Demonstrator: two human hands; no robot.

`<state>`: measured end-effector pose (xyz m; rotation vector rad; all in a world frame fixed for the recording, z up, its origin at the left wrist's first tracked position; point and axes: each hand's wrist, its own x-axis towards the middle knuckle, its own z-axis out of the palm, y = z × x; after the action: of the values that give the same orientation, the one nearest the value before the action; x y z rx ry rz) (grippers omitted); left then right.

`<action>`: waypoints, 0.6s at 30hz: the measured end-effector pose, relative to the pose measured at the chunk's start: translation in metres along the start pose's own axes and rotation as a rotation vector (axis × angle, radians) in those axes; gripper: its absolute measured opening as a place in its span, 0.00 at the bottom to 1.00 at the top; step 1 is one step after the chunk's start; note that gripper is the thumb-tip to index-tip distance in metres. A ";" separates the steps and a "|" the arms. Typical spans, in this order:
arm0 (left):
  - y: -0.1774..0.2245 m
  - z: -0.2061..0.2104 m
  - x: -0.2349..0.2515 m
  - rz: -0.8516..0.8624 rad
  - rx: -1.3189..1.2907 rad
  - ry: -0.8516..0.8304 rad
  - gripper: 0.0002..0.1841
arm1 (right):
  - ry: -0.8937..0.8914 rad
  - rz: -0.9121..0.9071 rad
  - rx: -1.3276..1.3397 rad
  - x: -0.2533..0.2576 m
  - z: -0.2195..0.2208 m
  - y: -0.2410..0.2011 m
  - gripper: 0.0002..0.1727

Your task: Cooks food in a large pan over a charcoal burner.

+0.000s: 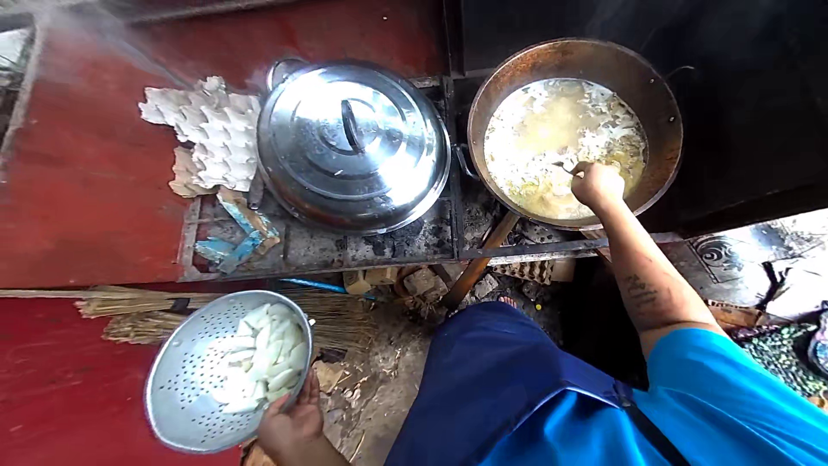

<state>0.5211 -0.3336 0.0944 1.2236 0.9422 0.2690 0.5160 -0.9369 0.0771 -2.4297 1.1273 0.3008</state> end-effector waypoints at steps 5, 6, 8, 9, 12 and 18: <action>-0.004 -0.012 -0.005 0.002 -0.018 0.049 0.12 | -0.027 -0.054 0.013 0.047 0.016 -0.030 0.21; -0.004 -0.014 -0.006 -0.002 -0.022 0.054 0.12 | -0.057 -0.052 0.012 0.055 0.023 -0.032 0.21; -0.005 -0.019 -0.007 -0.008 -0.034 0.057 0.11 | -0.118 -0.061 0.016 0.059 0.032 -0.036 0.22; -0.006 -0.022 -0.007 -0.009 -0.039 0.060 0.11 | -0.127 -0.077 0.011 0.058 0.034 -0.038 0.21; -0.007 -0.025 -0.008 -0.009 -0.040 0.084 0.11 | -0.143 -0.163 0.028 0.050 0.031 -0.029 0.18; -0.008 -0.027 -0.013 -0.005 -0.086 0.129 0.12 | -0.144 -0.222 0.220 0.044 0.016 -0.010 0.15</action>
<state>0.4911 -0.3260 0.0927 1.1348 1.0347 0.3842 0.5522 -0.9531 0.0496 -2.2710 0.7770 0.2615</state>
